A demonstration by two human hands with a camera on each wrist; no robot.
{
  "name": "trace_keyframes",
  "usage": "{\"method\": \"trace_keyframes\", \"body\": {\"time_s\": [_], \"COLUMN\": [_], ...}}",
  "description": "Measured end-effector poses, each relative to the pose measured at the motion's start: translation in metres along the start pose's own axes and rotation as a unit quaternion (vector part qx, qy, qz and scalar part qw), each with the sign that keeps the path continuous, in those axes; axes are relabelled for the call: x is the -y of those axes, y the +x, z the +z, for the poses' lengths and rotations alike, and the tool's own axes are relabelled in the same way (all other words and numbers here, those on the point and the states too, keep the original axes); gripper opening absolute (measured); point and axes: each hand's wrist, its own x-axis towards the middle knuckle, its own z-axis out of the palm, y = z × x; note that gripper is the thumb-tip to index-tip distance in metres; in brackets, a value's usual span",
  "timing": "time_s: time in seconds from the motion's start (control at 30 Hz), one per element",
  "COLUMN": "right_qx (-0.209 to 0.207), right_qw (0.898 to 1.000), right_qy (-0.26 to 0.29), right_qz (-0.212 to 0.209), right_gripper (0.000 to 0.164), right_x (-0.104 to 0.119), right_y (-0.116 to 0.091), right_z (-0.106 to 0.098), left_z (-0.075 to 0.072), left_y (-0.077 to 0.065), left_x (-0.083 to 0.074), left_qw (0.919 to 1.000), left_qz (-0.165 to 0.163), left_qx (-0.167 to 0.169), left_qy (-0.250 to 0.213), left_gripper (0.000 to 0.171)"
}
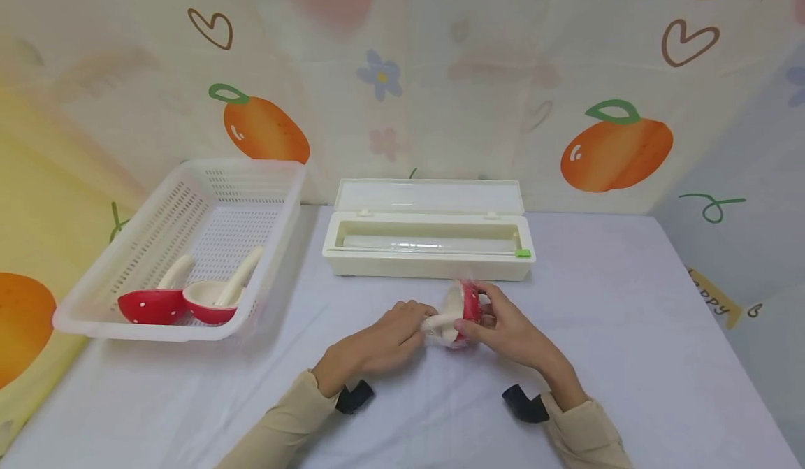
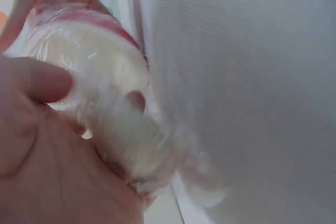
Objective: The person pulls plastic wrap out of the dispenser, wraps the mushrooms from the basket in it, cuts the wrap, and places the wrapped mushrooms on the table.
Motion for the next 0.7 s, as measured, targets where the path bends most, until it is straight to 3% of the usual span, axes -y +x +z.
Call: {"method": "trace_keyframes", "body": {"time_s": [0.13, 0.23, 0.43, 0.7], "right_qx": [-0.034, -0.049, -0.043, -0.031], "right_qw": [0.999, 0.997, 0.998, 0.996], "right_qy": [-0.027, -0.051, -0.040, -0.060], "right_qz": [0.019, 0.037, 0.038, 0.060], "right_gripper": [0.073, 0.076, 0.070, 0.066], "right_x": [0.004, 0.007, 0.005, -0.005], "right_y": [-0.001, -0.003, -0.007, -0.017], "right_z": [0.001, -0.002, -0.016, -0.047], "left_z": [-0.002, -0.004, -0.008, -0.016], "left_y": [0.000, 0.000, 0.000, -0.002], "left_x": [0.000, 0.001, 0.005, 0.008], "left_qw": [0.9995, 0.9996, 0.9994, 0.9996], "left_qz": [0.023, 0.015, 0.002, -0.001], "left_qx": [-0.016, -0.023, -0.006, -0.001], "left_qy": [0.013, 0.001, -0.033, -0.027], "left_gripper": [0.037, 0.038, 0.046, 0.041]}}
